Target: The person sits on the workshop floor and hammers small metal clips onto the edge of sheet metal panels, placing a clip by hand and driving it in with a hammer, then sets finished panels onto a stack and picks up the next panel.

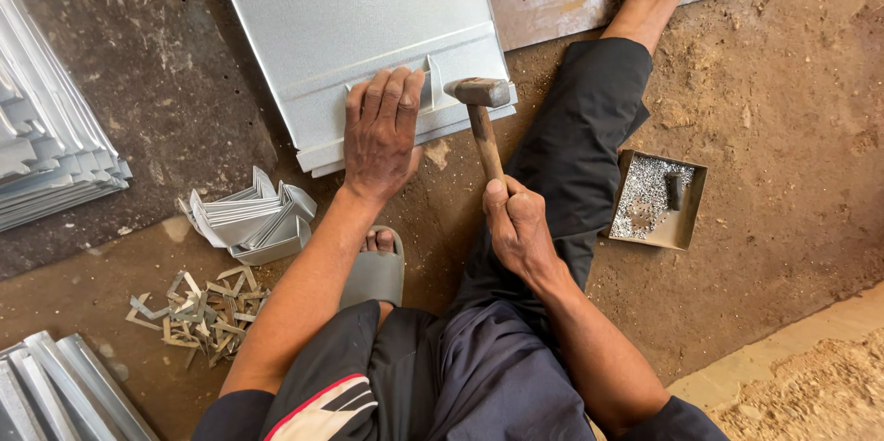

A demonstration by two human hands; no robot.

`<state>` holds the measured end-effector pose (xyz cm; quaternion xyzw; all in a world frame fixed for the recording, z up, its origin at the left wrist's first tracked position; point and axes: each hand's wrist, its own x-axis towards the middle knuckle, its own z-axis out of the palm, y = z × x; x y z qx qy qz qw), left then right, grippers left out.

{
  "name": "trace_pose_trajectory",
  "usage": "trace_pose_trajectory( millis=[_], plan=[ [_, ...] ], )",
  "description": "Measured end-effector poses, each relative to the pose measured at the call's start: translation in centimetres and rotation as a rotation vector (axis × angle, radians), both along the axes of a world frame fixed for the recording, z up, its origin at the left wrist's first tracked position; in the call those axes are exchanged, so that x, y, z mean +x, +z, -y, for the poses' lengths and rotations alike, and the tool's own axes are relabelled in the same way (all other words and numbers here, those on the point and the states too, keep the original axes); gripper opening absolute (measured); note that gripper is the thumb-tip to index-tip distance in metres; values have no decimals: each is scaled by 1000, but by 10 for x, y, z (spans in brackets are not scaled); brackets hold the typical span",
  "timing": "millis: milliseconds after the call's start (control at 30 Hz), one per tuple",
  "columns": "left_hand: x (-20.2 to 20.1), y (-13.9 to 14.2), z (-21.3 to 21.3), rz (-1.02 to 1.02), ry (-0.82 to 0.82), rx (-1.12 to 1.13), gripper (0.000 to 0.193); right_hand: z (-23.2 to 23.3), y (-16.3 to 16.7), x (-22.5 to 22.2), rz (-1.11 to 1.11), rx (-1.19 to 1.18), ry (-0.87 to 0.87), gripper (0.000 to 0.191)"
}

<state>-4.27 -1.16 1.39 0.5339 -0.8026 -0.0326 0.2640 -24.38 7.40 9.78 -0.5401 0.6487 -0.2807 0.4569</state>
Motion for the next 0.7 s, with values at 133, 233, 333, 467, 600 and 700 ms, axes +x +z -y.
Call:
trace_pose_trajectory(
  millis=[133, 233, 333, 467, 600, 700],
  plan=[
    [-1, -5, 1, 48, 23, -6, 87, 0, 6, 2, 40, -141, 48, 49],
    [-1, -7, 3, -113, -49, 38, 105, 3, 5, 4, -67, -272, 119, 41],
    [-1, -8, 5, -69, -8, -39, 90, 8, 1, 4, -198, -101, 127, 42],
    [-2, -7, 3, -57, 19, -13, 84, 9, -2, 2, -121, -254, 129, 38],
    [-1, 0, 1, -72, 13, -17, 83, 2, 1, 0, -160, -200, 152, 36],
    [1, 7, 3, -85, -29, -5, 81, 0, 4, 4, -5, -194, 16, 34]
  ],
)
